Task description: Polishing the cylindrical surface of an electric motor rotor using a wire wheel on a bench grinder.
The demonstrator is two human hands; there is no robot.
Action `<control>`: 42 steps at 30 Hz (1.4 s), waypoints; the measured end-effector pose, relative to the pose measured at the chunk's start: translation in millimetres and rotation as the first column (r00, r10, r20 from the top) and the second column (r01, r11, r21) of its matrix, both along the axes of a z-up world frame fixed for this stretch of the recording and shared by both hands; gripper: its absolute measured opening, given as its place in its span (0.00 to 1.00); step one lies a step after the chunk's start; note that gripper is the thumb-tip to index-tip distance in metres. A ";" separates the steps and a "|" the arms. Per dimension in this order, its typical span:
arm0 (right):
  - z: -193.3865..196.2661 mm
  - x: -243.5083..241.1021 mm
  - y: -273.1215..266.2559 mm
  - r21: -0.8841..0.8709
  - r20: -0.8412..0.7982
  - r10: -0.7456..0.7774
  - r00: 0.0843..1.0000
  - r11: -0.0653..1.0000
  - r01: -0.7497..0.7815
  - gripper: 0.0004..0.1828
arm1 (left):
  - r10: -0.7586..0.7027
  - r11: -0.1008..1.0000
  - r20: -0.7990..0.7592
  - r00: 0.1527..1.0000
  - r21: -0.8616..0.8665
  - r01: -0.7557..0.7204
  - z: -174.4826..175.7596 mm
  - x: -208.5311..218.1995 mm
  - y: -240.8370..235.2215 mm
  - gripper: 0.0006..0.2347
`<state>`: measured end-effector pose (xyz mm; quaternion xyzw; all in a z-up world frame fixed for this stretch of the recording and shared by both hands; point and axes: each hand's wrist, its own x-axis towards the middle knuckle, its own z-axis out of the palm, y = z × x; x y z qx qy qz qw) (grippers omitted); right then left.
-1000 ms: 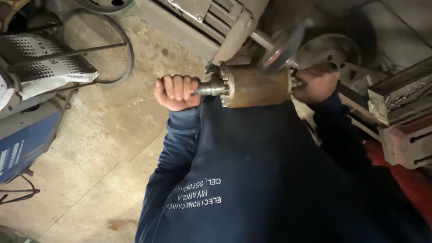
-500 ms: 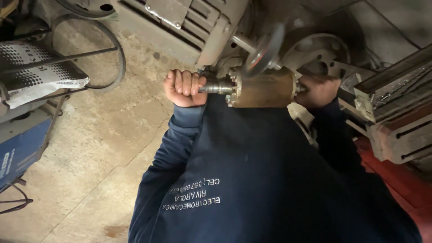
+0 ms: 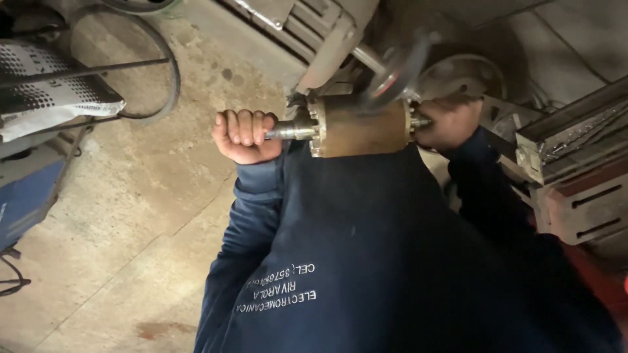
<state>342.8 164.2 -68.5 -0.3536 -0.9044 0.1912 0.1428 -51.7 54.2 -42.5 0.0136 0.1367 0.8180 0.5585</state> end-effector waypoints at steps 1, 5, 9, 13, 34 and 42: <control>10.3 -10.9 1.6 0.000 -0.002 0.002 1.000 1.000 -0.002 0.17 | 0.002 1.000 -0.002 1.000 0.000 -0.002 0.9 -4.8 -2.9 0.18; 40.3 -44.8 5.2 -0.004 0.006 -0.009 1.000 1.000 0.009 0.14 | 0.044 0.999 -0.017 0.999 -0.025 -0.045 0.3 -22.5 -13.1 0.18; 47.1 -60.5 6.2 -0.006 -0.007 0.021 1.000 1.000 -0.021 0.18 | 0.041 0.999 -0.015 0.999 0.008 -0.041 -1.0 -36.6 -18.9 0.19; 47.6 -69.9 0.2 0.053 0.001 -0.036 0.999 0.998 0.036 0.16 | 0.047 0.999 -0.012 0.999 -0.025 -0.047 1.8 -44.3 -19.6 0.19; 23.5 20.5 -19.4 0.034 0.062 -0.163 0.985 0.986 0.161 0.18 | -0.092 0.962 0.022 0.995 -0.255 0.095 -3.5 31.1 27.5 0.20; 29.6 -17.5 -10.7 0.078 -0.012 -0.081 0.997 0.994 0.082 0.17 | -0.077 0.982 -0.011 0.997 -0.172 0.074 -14.5 31.5 19.8 0.20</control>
